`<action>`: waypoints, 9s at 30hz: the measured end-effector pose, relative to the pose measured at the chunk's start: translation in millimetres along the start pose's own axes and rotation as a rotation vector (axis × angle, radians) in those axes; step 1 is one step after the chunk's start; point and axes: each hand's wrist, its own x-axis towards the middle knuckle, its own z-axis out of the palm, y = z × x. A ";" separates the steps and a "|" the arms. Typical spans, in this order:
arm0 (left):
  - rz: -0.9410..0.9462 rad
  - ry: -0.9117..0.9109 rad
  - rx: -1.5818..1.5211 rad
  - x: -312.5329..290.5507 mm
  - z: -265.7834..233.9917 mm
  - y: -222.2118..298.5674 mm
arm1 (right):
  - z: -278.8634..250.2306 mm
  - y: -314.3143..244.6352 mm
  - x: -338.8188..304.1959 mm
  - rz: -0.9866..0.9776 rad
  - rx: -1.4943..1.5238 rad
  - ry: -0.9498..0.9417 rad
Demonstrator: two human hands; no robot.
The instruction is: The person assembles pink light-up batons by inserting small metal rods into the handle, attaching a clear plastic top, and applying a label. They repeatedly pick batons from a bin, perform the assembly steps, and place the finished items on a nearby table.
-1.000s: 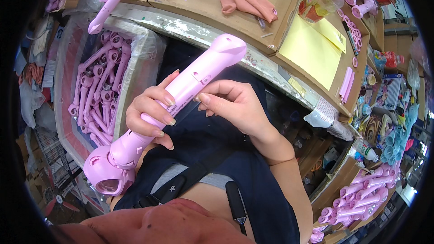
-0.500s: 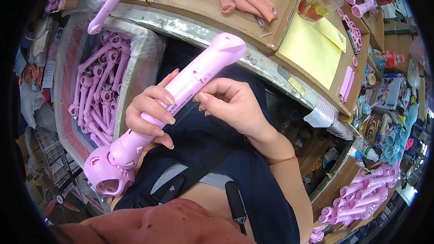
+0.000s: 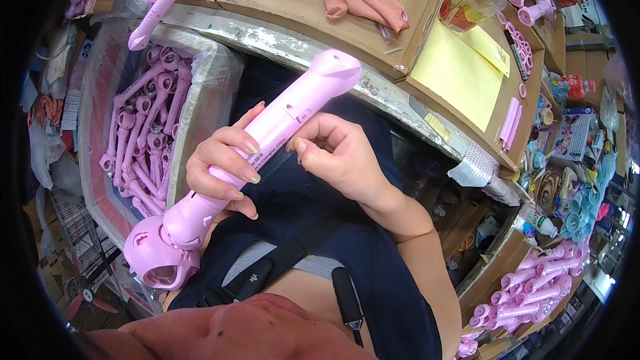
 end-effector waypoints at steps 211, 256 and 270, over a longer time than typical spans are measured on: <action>-0.525 0.433 0.203 -7.7 12.4 -30.3 | 4.6 1.4 29.8 -0.345 -0.339 0.118; -1.284 0.315 1.214 -404.3 -261.0 131.1 | 152.7 138.4 219.5 -0.925 -1.463 -0.402; -0.918 -0.199 1.397 -370.2 -261.3 59.2 | 146.4 140.0 224.3 -1.001 -1.418 -0.377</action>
